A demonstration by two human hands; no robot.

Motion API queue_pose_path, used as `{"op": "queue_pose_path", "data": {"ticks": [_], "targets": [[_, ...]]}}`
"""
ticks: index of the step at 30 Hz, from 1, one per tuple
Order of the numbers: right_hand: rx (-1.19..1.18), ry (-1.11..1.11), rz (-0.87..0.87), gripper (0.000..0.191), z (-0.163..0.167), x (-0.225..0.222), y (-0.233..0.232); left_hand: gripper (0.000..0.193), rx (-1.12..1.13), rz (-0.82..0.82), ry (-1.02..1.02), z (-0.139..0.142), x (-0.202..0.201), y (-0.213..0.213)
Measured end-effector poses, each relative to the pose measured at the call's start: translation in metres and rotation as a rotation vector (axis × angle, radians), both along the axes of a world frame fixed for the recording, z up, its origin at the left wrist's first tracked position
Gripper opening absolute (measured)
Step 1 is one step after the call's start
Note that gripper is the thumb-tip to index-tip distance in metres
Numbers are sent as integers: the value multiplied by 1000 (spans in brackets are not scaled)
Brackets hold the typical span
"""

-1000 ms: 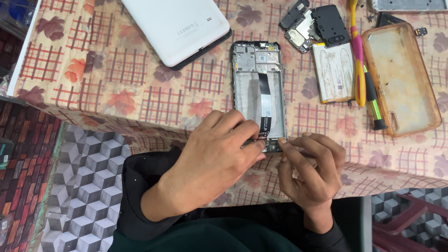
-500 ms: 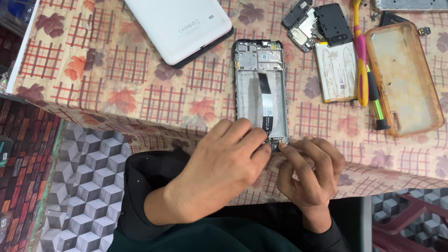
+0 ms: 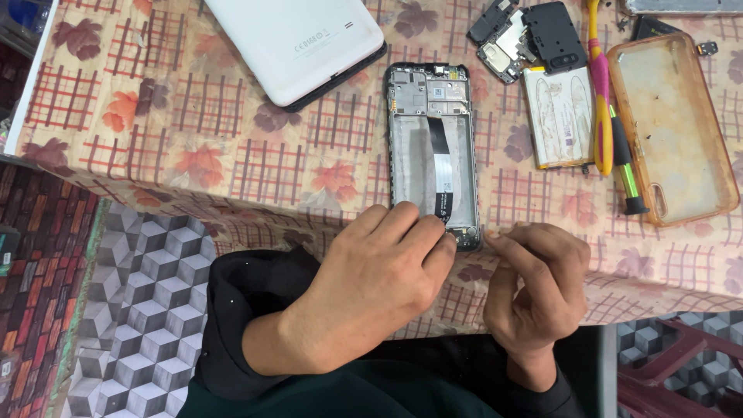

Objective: The person cleans a small circuit board with a toothbrush, then reassembles a disassembled smartphone by connecting ribbon cables, placing the motherboard, and installing the battery. They use a screwdriver to secure screws and a prying tool to adjust internal components.

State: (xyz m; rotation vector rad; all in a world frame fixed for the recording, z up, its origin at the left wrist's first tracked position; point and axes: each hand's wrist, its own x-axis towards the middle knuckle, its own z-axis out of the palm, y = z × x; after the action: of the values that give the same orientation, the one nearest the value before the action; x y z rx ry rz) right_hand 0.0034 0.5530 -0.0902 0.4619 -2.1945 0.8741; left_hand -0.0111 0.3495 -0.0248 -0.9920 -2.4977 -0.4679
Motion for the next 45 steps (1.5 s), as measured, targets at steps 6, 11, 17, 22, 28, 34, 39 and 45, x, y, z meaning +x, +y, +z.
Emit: {"op": "queue_pose_path", "data": {"ticks": [6,11,17,22,28,34,39,45], "targets": [[14,-3,2,39,3,1,-4,7,-52,-9,-14,3,2,2],[27,-10,-3,38,4,2,-4,10,-30,-4,33,5,4,-1],[29,-2,4,38,2,1,-4,8,-27,-18,33,3,3,0],[31,0,6,39,2,0,-3,6,-46,-29,45,3,1,1],[53,13,2,38,4,-1,-1,7,-58,-41,46,5,3,3],[52,22,22,26,6,-3,1,8,-31,-58,44,7,0,3],[57,12,15,25,8,-3,3,19,87,-38,-9,6,-1,3],[106,-41,-28,26,15,-3,-4,31,132,-45,-123,8,-4,0]]}}
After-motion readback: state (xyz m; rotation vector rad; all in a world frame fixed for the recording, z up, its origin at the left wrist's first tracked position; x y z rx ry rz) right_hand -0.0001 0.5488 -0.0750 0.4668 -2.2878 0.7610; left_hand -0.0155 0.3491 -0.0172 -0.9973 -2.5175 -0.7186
